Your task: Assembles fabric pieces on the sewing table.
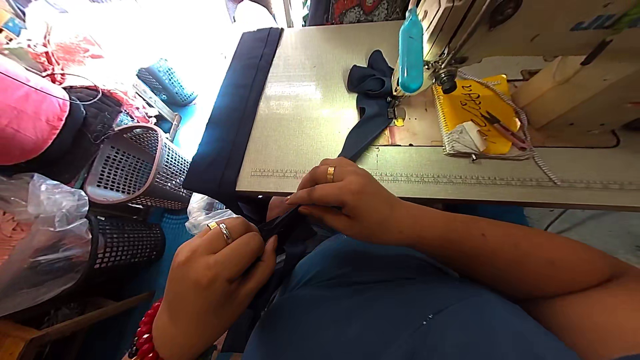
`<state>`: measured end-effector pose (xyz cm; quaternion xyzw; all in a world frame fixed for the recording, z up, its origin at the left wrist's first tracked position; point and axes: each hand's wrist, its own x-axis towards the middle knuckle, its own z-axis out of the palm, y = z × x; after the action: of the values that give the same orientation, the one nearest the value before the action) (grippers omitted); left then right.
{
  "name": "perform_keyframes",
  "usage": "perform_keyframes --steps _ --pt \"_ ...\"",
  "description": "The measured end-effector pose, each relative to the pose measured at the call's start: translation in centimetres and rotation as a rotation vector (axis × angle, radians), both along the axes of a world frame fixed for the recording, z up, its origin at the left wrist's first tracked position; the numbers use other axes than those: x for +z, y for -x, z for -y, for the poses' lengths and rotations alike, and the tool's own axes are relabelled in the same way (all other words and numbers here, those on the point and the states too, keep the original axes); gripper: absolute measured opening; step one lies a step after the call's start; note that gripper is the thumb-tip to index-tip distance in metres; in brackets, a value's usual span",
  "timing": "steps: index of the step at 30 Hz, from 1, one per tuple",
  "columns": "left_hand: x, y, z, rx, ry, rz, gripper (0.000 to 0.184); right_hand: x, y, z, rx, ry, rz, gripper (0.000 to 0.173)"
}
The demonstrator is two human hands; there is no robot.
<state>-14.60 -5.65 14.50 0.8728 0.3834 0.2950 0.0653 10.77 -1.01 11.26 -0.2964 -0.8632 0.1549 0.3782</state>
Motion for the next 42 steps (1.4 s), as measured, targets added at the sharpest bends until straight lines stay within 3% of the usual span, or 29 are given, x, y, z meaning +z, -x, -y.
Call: perform_keyframes --steps 16,21,25,30,37,42 --pt "0.4 -0.3 -0.1 -0.032 -0.037 0.001 0.032 0.7 -0.3 0.1 0.001 -0.038 -0.020 0.017" --pt "0.5 -0.3 0.0 -0.061 -0.022 0.012 0.033 1.3 -0.7 0.7 0.010 -0.130 0.066 0.016" --pt "0.7 -0.7 0.2 -0.166 0.015 0.044 0.033 2.1 -1.8 3.1 -0.053 -0.315 0.228 0.021" --pt "1.3 -2.9 0.4 -0.411 0.157 0.104 0.030 1.7 -3.5 6.0 -0.133 -0.360 0.285 0.023" --pt "0.6 -7.2 -0.4 -0.804 0.462 0.143 0.031 0.5 -7.4 9.8 -0.121 -0.153 0.251 0.021" --pt "-3.8 -12.0 -3.9 -0.624 0.472 0.050 0.036 -3.0 -10.5 11.8 -0.091 0.207 0.106 0.021"
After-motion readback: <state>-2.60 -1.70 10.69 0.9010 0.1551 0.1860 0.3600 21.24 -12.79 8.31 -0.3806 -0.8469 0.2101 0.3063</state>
